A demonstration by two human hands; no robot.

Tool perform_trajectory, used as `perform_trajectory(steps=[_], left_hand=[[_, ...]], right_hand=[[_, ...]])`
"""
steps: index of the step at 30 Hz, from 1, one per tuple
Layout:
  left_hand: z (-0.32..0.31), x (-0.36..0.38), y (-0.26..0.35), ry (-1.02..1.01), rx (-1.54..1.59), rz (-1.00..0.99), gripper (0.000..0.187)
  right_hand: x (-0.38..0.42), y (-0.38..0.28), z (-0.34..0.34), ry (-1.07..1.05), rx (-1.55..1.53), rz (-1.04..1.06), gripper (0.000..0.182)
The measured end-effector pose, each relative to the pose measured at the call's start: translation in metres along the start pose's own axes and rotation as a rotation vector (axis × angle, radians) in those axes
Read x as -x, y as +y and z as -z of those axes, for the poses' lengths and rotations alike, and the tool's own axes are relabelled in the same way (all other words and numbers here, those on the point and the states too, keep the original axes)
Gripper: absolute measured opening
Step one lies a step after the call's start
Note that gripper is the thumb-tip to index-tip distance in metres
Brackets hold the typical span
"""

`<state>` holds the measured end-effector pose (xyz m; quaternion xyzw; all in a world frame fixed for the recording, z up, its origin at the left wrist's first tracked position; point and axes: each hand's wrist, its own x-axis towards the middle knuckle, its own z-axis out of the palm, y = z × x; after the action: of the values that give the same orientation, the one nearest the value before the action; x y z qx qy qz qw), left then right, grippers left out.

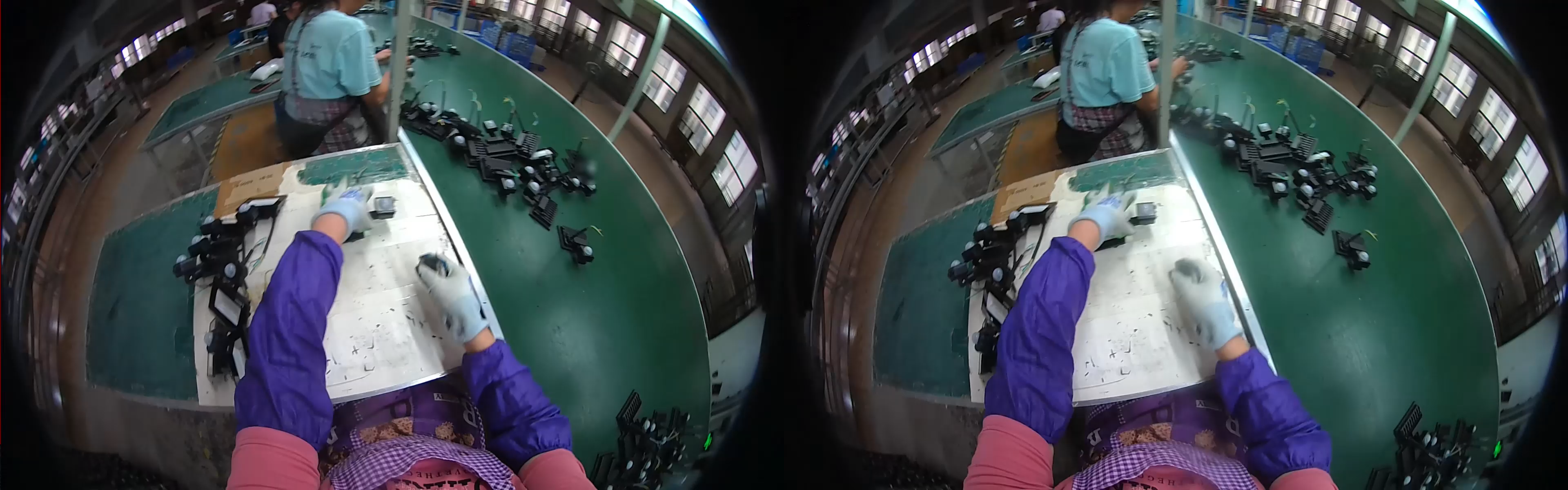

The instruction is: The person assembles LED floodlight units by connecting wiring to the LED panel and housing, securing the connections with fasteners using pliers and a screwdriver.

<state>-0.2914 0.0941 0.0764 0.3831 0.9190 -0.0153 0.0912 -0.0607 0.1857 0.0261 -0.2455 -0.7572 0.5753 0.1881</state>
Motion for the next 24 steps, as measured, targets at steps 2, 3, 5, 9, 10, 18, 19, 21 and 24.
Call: perform_trajectory(steps=[2, 3, 5, 9, 10, 18, 19, 21, 24], left_hand=[[-0.008, -0.010, 0.006, -0.101, -0.149, 0.030, 0.075], [-0.017, -0.007, 0.013, -0.024, -0.270, 0.050, 0.072], [-0.015, 0.008, 0.021, -0.071, -0.161, 0.093, 0.070], [-0.020, 0.033, 0.024, 0.029, 0.026, 0.106, 0.063], [-0.012, 0.045, 0.033, 0.007, 0.064, 0.182, 0.059], [-0.052, 0.113, 0.086, 0.211, 1.162, 0.136, 0.038], [-0.057, 0.119, 0.088, 0.200, 1.348, 0.119, 0.035], [-0.054, 0.139, 0.093, 0.093, 1.529, 0.070, 0.030], [-0.027, 0.173, 0.086, -0.118, 1.405, -0.133, 0.028]], right_hand=[[0.027, -0.016, 0.006, 0.039, -0.193, -0.194, 0.032], [0.038, -0.012, 0.009, 0.075, -0.339, -0.280, 0.031], [0.049, 0.009, 0.017, 0.068, -0.412, -0.286, 0.027], [0.065, 0.026, 0.022, 0.099, -0.433, -0.274, 0.025], [0.069, 0.008, 0.025, 0.099, -0.413, -0.326, 0.028], [0.083, -0.019, 0.025, -0.006, -0.637, -0.251, 0.045], [0.085, -0.022, 0.032, 0.011, -0.646, -0.272, 0.040], [0.088, -0.025, 0.051, -0.012, -0.691, -0.346, 0.031], [0.085, -0.025, 0.067, -0.078, -0.665, -0.267, 0.028]])
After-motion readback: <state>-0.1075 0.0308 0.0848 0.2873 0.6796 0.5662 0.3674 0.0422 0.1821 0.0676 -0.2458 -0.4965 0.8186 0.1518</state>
